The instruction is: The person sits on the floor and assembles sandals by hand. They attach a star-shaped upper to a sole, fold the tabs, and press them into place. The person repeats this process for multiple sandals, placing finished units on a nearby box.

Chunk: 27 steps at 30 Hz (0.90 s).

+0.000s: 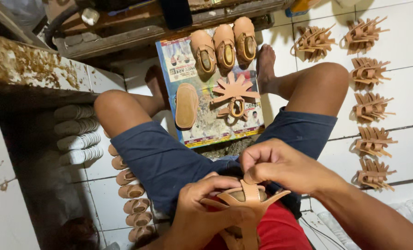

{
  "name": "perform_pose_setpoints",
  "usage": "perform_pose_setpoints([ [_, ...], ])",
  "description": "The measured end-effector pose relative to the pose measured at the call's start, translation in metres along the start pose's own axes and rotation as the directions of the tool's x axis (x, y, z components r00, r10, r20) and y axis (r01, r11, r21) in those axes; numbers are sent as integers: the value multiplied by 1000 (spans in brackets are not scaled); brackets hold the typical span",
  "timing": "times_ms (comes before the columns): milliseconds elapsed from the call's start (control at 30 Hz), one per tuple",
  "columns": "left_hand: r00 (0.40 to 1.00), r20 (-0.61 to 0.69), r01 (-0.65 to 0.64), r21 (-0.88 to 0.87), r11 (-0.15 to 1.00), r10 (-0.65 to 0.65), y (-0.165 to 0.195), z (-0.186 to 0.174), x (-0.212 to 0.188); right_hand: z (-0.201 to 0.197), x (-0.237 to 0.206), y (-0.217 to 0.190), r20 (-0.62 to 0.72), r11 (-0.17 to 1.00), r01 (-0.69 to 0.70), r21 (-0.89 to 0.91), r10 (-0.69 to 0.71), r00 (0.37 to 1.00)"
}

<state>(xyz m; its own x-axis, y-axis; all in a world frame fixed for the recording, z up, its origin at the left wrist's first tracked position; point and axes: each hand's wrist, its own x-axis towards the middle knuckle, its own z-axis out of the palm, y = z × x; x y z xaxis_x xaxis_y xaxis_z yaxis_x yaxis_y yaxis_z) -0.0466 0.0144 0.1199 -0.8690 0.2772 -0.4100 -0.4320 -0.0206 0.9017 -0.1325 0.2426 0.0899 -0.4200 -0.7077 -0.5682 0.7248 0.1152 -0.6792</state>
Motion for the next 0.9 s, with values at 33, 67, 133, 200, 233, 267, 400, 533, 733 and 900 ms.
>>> perform_pose_setpoints([
  [33,993,-28,106,-143,984,-111,1,3,0,0,1,8,-12,998,-10,61,10,1000],
  [67,973,-40,206,-285,936,-227,2,4,0,2,2,16,-24,992,-21,122,24,999],
  [133,999,-19,42,-152,988,-46,4,1,1,8,6,26,-35,977,-28,210,36,999],
  [200,989,48,-139,-17,990,140,4,-7,5,10,6,28,-47,972,-7,236,18,999],
  [233,970,100,-226,48,973,221,4,-13,7,11,4,26,-51,974,12,225,0,999],
  [267,941,160,-316,106,943,298,2,-15,8,11,2,23,-58,977,32,212,-21,998],
  [400,956,116,-280,87,956,269,-4,-17,7,-5,-14,3,220,364,632,-684,-723,654],
  [533,977,113,-189,42,981,183,-8,-13,8,-14,-13,-10,510,-40,733,-679,-743,433],
  [733,961,106,-263,70,962,255,-9,-10,7,-9,-8,-4,458,147,789,-597,-744,485],
  [900,962,123,-255,107,961,242,-9,-10,6,-10,-15,17,339,352,776,-524,-749,569],
])
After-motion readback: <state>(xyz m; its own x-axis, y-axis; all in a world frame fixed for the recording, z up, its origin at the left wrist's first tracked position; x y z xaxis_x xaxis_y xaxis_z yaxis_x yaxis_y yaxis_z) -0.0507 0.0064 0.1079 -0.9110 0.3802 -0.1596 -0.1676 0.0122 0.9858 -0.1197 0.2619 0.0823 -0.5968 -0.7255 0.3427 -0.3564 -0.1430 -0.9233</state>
